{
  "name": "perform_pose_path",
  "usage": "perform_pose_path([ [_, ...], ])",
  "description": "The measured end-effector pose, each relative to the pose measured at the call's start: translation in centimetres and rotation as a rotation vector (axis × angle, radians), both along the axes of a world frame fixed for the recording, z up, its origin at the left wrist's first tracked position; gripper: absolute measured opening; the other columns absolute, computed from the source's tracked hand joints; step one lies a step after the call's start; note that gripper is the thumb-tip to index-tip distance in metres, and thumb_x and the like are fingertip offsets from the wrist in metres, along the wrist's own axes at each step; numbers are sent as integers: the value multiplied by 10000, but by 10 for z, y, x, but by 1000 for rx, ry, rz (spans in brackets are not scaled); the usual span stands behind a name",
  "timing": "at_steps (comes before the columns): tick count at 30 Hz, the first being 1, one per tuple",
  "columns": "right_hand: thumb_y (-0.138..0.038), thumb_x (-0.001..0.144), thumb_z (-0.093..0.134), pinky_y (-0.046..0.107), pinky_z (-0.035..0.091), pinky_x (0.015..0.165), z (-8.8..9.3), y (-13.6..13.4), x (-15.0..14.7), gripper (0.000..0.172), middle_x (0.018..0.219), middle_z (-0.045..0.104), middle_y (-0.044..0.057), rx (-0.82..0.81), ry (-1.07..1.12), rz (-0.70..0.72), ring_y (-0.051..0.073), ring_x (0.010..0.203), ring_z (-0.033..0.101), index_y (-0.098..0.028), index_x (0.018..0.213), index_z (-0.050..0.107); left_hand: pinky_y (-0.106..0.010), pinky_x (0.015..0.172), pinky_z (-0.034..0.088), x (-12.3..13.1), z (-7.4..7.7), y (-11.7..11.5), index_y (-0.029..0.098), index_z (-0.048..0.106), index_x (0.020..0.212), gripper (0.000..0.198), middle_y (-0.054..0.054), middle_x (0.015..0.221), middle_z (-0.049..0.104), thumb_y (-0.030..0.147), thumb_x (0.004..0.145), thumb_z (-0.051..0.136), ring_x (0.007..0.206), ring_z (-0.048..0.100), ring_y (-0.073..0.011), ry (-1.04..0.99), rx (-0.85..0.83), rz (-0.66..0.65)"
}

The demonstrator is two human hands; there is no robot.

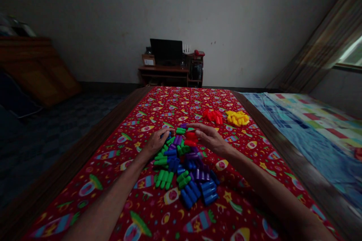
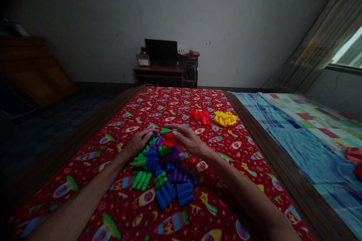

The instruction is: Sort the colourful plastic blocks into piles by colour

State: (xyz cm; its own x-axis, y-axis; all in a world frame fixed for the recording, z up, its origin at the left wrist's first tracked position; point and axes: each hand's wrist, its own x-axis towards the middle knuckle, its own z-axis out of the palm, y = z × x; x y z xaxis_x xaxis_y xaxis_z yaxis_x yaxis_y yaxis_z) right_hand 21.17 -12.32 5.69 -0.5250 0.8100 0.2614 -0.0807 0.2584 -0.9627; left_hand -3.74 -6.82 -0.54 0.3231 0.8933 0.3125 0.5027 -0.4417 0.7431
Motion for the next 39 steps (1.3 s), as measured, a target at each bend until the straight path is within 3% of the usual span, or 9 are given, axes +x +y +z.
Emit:
perform_pose_path([
  [3,-491,916,494,299,520,759,-6,2,0,463,1080,674,89,-8,-34,-20,174,907,654,-195,1264,567,-333,885,499,0,-1,0,153,706,1004,447,-88,1015,735,446,868,397,930,671,-232,-8,-2,-3],
  [7,-457,874,569,310,500,764,-10,21,16,475,1025,690,84,308,-278,-258,186,874,646,-206,1278,559,-325,882,503,0,-1,0,161,707,1003,450,-77,1024,735,464,876,400,938,669,-224,-24,-11,0],
  [11,-353,870,578,308,473,745,-6,65,56,488,977,693,114,621,-622,-571,191,793,627,-155,1313,536,-323,873,509,0,-1,0,166,713,990,443,-78,1000,741,473,872,416,930,674,-227,-20,-3,7],
  [14,-273,881,537,300,460,725,-1,106,84,464,913,699,122,695,-832,-637,196,759,615,-122,1320,532,-324,876,509,0,1,-2,164,715,992,439,-82,999,741,462,876,414,934,674,-231,-19,11,9],
  [19,-165,863,488,298,473,745,2,153,99,488,1020,695,162,662,-1009,-576,214,853,630,-90,1345,506,-320,864,515,1,4,-5,170,718,998,436,-71,973,745,455,879,410,921,676,-230,-19,18,18],
  [25,-7,749,420,248,468,704,-7,167,88,557,909,717,135,632,-1177,-408,180,782,635,-91,1277,577,-323,866,516,1,4,-5,167,719,997,434,-73,988,744,438,882,400,916,677,-225,-21,19,9],
  [32,-4,673,412,238,443,656,-4,160,88,659,796,694,91,573,-1068,-564,159,695,593,-49,1321,525,-329,877,513,1,1,-3,172,721,990,429,-75,997,742,442,883,404,927,676,-228,-19,31,12],
  [36,-32,743,428,239,443,695,1,153,73,503,879,705,105,642,-1091,-481,161,750,609,-80,1210,608,-329,878,513,0,-2,0,173,716,1011,435,-74,1006,740,453,883,407,928,676,-229,-20,24,12],
  [39,-146,877,446,271,442,792,-3,152,49,332,1027,693,155,702,-1294,-355,196,895,624,-92,1138,644,-327,873,516,0,-1,-1,174,715,1013,438,-73,1002,741,455,882,406,920,677,-227,-29,19,10],
])
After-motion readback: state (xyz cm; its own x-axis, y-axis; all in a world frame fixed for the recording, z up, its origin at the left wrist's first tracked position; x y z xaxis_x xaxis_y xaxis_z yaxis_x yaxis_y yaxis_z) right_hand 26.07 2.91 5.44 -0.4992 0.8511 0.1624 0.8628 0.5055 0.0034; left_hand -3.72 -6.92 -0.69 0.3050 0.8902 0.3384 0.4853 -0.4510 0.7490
